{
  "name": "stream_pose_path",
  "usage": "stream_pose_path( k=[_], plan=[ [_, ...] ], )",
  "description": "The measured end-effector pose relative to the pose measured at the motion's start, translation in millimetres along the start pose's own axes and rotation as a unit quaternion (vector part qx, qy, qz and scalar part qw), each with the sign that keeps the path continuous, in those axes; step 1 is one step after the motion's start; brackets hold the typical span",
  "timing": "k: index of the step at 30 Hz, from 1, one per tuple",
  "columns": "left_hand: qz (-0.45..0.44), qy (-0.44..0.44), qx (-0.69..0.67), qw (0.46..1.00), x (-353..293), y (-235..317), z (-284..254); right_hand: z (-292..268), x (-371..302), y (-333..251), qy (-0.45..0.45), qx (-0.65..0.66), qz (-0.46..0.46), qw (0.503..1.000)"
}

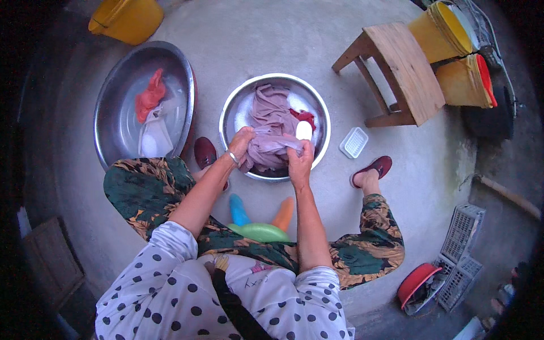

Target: The person sits on a small stool and hand-washes a pink garment in a metal basin. They repeatedly apply soap with a bar, scrub the fabric, and rinse it in the water. The person handles the garment one at a time, focusing on different sections throughout the process.

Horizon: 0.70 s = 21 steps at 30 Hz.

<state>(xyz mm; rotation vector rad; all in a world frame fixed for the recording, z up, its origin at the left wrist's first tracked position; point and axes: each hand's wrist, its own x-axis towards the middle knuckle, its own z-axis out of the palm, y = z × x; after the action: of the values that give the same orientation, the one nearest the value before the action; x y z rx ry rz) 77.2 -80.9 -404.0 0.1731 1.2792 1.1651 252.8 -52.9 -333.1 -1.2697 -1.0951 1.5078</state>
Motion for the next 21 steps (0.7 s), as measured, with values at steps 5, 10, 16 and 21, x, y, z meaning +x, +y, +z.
stream_pose_path(
  k=[5,10,16,21],
  plan=[
    [-0.048,-0.041,-0.099,0.993,-31.8,13.5,41.6,28.6,-8.0,13.9,-0.015,-0.179,-0.203,0.962],
    [-0.121,0.006,-0.167,0.979,-35.5,-32.7,45.8,33.7,19.7,49.8,-0.042,-0.390,-0.150,0.908],
    [-0.076,-0.015,0.199,0.977,-24.5,-1.2,49.3,45.9,1.6,42.3,-0.002,-0.491,-0.240,0.837],
    [-0.142,0.041,-0.089,0.985,-14.0,-34.5,32.2,18.5,28.3,64.3,0.037,-0.314,-0.031,0.948]
  ],
)
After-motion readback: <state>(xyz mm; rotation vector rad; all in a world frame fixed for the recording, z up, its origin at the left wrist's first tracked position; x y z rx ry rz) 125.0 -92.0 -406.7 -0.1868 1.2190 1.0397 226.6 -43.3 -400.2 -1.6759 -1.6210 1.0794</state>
